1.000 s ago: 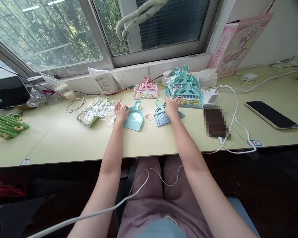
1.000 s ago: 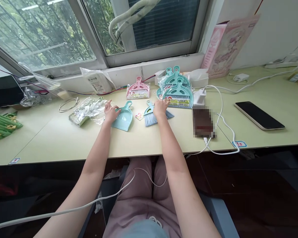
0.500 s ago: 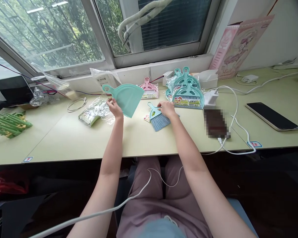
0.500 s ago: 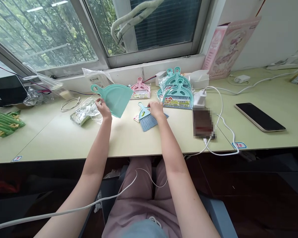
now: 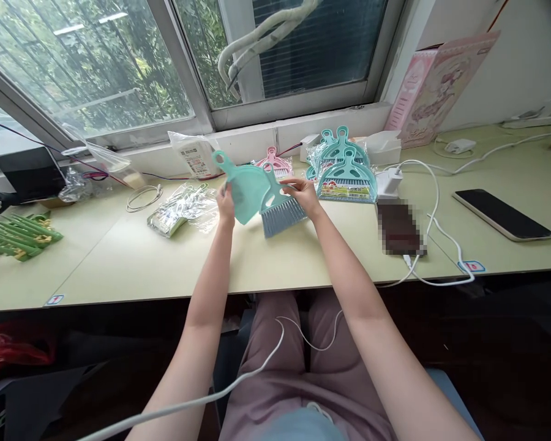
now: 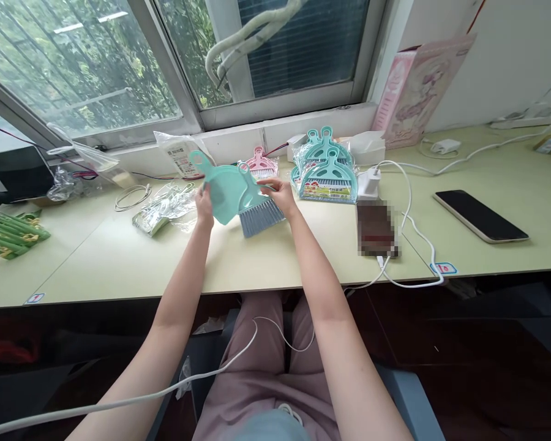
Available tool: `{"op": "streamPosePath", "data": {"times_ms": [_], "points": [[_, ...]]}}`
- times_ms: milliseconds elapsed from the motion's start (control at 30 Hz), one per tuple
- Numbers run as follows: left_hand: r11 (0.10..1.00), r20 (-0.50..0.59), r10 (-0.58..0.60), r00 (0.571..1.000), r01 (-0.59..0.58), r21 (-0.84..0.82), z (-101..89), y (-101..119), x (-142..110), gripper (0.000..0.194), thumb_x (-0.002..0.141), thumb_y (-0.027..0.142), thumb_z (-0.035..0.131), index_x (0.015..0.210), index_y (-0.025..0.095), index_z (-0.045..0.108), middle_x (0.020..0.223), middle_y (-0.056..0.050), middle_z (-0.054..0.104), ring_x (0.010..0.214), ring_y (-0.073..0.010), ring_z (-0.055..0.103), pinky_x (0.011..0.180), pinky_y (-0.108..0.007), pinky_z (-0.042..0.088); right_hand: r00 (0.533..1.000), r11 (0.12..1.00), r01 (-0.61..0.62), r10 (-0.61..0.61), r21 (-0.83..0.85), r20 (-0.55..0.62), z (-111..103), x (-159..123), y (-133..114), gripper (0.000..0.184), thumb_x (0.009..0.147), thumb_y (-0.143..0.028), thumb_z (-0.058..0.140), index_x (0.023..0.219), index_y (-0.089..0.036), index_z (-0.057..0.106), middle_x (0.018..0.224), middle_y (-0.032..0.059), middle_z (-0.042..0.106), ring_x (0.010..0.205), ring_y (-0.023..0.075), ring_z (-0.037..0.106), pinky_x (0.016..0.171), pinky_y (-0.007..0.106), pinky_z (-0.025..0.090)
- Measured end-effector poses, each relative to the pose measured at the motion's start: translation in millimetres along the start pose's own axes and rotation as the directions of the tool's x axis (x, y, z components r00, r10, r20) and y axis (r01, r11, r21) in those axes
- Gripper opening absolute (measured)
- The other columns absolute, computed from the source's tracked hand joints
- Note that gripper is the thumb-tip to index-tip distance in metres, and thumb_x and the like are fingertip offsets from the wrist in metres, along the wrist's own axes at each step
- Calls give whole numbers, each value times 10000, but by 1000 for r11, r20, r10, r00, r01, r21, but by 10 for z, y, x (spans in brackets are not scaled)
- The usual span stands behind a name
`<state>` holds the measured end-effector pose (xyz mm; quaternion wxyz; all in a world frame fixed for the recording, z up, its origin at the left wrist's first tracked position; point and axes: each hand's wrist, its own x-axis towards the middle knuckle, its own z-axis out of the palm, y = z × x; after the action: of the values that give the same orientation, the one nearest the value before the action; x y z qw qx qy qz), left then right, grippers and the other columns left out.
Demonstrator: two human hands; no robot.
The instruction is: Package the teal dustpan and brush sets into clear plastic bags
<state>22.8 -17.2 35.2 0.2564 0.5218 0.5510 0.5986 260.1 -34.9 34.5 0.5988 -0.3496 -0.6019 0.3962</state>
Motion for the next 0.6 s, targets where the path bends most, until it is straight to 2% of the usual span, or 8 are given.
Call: {"op": "streamPosePath", "data": {"times_ms": [100,200,300,400,500,600], "points": [[993,256,101,961,-84,-76,255,43,-185,467,916,566,502,1117,181,675,1133,-83,710,1150,-261,636,933,-353,534,987,980,55,-82,-190,-140,66,-10,16,193,825,-211,640,987,-193,743,1095,64,707,966,168,666,867,291,533],[973,365,215,906,-165,-163,446,44,-328,532,823,584,643,1176,188,667,1202,-92,698,1201,-290,617,991,-384,510,955,896,27,-154,-442,-255,125,-60,-26,263,895,-190,545,1089,-198,721,1144,76,658,1060,174,622,950,290,486],[966,390,240,889,-178,-188,528,7,-382,594,768,542,723,1231,177,650,1209,-104,701,1177,-306,633,1010,-415,503,947,782,-38,-170,-623,-272,163,-118,-93,295,940,-217,493,1135,-225,713,1174,82,619,1136,203,568,1018,328,430],[969,353,236,905,-190,-161,529,-9,-380,562,787,528,704,1224,178,663,1222,-100,699,1194,-309,625,1025,-425,496,936,700,-118,-159,-705,-314,175,-132,-120,288,951,-278,503,1151,-247,707,1247,93,573,1200,232,514,1039,349,396],[968,319,243,916,-206,-144,492,14,-364,540,789,515,700,1211,178,679,1248,-98,689,1218,-309,610,1027,-411,492,937,755,-113,-135,-646,-322,155,-83,-72,334,932,-288,548,1244,-223,645,1306,101,572,1216,213,518,1035,319,401],[963,304,248,920,-202,-177,438,38,-350,529,783,498,708,1207,181,684,1247,-93,689,1228,-312,601,1025,-409,488,975,857,-111,-5,-504,-223,112,-11,30,413,926,-329,565,1314,-188,583,1278,97,634,1149,193,591,966,294,459]]}}
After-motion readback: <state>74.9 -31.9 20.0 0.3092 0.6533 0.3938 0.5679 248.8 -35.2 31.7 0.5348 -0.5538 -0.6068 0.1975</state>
